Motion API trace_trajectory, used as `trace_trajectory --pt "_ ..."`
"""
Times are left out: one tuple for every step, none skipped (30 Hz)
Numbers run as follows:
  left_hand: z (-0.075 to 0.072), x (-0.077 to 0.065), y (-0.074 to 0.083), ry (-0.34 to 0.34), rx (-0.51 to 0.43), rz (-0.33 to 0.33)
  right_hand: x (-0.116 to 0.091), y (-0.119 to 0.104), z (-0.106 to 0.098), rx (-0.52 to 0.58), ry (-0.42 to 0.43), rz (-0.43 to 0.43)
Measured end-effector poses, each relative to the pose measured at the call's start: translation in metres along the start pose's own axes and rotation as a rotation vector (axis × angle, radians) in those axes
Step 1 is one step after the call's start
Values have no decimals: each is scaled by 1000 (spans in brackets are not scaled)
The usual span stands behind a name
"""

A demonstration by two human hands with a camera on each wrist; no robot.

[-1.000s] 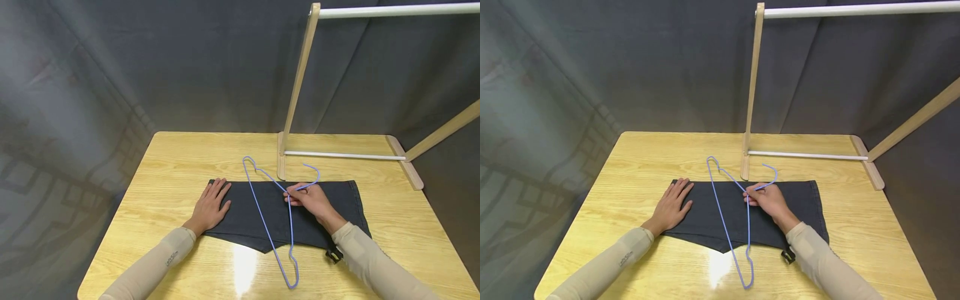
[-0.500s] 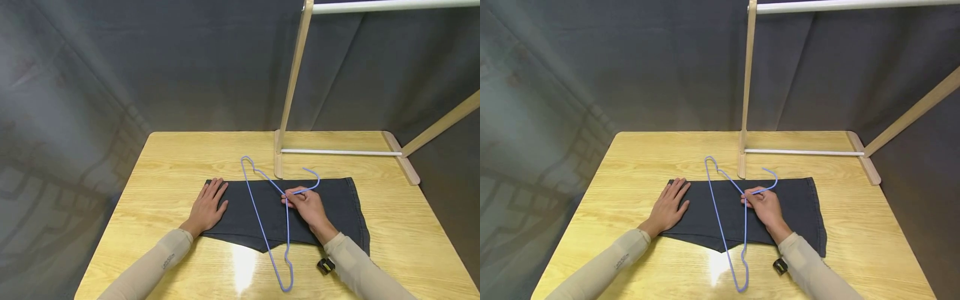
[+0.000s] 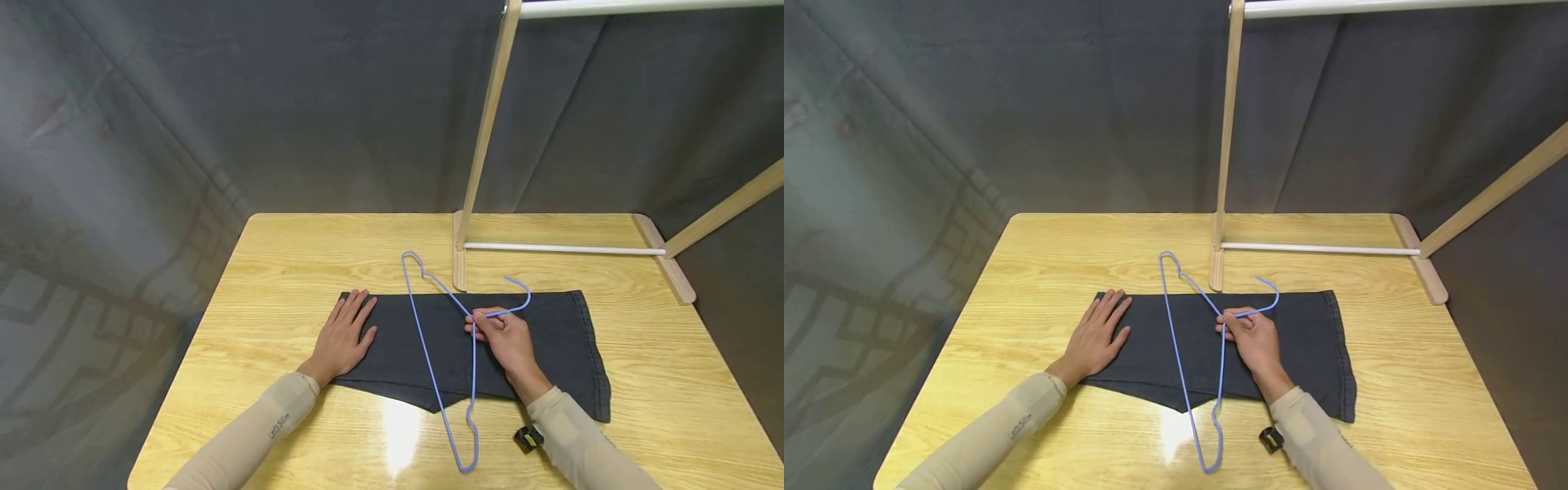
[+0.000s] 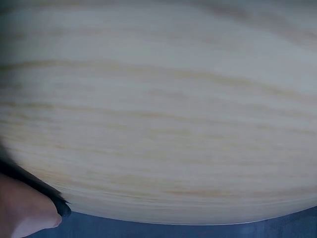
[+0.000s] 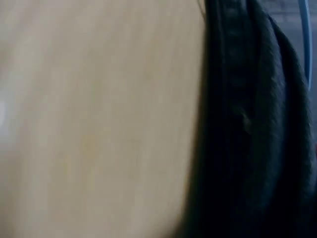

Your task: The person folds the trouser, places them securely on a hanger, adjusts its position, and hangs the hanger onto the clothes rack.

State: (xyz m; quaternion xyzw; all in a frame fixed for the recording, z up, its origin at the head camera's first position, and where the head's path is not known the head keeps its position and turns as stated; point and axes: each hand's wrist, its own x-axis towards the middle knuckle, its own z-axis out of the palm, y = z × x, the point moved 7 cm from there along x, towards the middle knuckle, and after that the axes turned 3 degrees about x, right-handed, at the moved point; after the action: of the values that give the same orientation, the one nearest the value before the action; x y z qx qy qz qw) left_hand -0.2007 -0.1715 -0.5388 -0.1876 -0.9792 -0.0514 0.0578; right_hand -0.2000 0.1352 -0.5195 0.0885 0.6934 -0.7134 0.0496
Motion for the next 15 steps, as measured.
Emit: trace_trajectory --pt "0 0 0 4 -1 1 -1 1 0 2 7 0" --pt "-1 0 0 6 0 2 -1 2 0 8 14 -5" --pt "-1 0 0 8 -3 2 -1 2 1 11 19 -11" --pt "-2 0 1 10 -5 2 -1 3 1 11 23 -16" --pt "-2 0 1 9 -4 1 -2 3 1 10 27 -21" --pt "-2 0 1 7 -4 0 -2 3 1 9 30 -27" --pt "-2 0 1 6 -3 -1 -2 3 2 6 33 -33" --pt "-2 0 1 3 -2 -2 -2 3 2 5 36 -36" --pt "-2 0 0 2 2 -3 -2 2 2 3 38 -36" --pt "-2 0 0 1 5 -3 -2 2 3 2 40 -34" --pt "-2 0 0 1 8 -2 -3 3 4 2 45 -32" --pt "-2 0 1 2 8 0 -4 3 5 5 51 -29" --pt "-1 0 1 3 8 0 -4 4 7 6 54 -26" --pt "-1 0 1 5 7 2 -5 4 9 5 56 -23" --pt "-1 -1 1 6 7 2 -6 5 12 2 59 -18"
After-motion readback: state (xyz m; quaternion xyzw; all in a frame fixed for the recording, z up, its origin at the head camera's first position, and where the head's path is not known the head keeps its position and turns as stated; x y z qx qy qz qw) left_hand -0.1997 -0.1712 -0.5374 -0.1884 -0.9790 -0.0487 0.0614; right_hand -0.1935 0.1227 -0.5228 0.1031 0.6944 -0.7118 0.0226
